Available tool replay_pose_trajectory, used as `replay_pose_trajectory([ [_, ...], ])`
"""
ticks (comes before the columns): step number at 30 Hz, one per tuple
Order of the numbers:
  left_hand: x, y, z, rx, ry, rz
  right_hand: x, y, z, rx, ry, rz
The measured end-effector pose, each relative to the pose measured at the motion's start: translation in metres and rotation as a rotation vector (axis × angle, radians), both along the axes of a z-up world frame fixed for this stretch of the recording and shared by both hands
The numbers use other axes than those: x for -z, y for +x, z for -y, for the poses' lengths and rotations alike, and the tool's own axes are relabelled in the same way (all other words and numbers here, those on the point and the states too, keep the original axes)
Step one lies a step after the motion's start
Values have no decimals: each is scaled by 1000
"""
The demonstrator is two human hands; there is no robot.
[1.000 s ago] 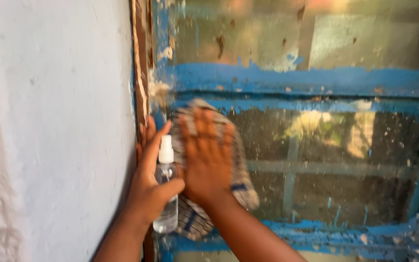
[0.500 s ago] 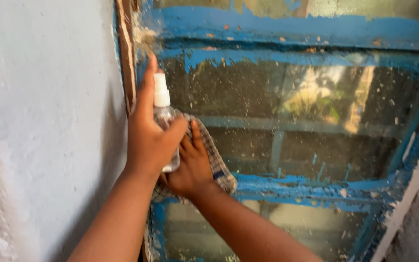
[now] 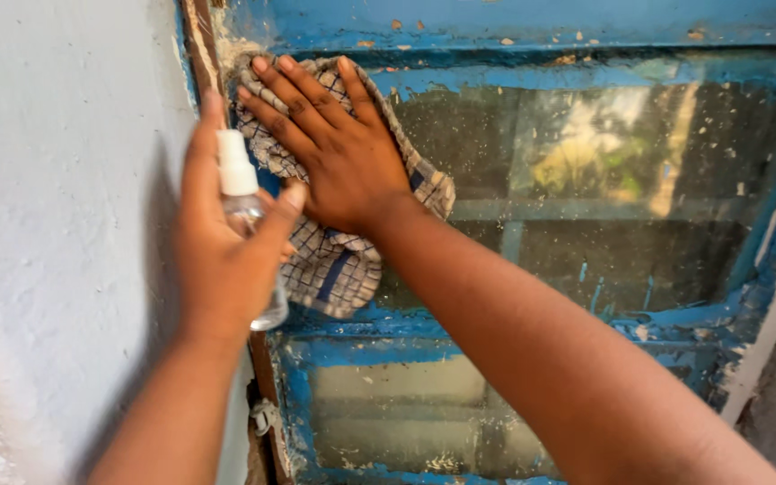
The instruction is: The person wipes a glass window pane with a checkered cloth and applies liquid from a spray bottle to the surface.
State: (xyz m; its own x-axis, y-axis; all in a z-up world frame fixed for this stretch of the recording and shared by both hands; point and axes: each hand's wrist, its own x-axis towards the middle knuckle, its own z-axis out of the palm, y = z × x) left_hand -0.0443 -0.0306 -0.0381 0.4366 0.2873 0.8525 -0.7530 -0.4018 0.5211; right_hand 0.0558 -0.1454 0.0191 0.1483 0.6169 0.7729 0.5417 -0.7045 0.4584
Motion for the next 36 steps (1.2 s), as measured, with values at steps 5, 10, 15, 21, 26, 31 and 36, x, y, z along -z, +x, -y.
replay_pose_trajectory([
  [5,11,22,15,92,88,162,3,-3,14,24,25,96],
  [10,12,26,35,122,42,86,11,-3,44,-38,29,4],
  [15,9,34,55,201,-76,-9,10,2,93,7,20,91],
  [21,13,48,67,402,-270,89,17,8,168,37,103,141],
  [26,10,64,81,375,-269,81,28,15,233,68,220,140],
  [31,10,66,99,367,-290,1,39,24,295,112,343,167],
  [36,12,58,97,428,-263,37,55,29,344,158,575,124],
])
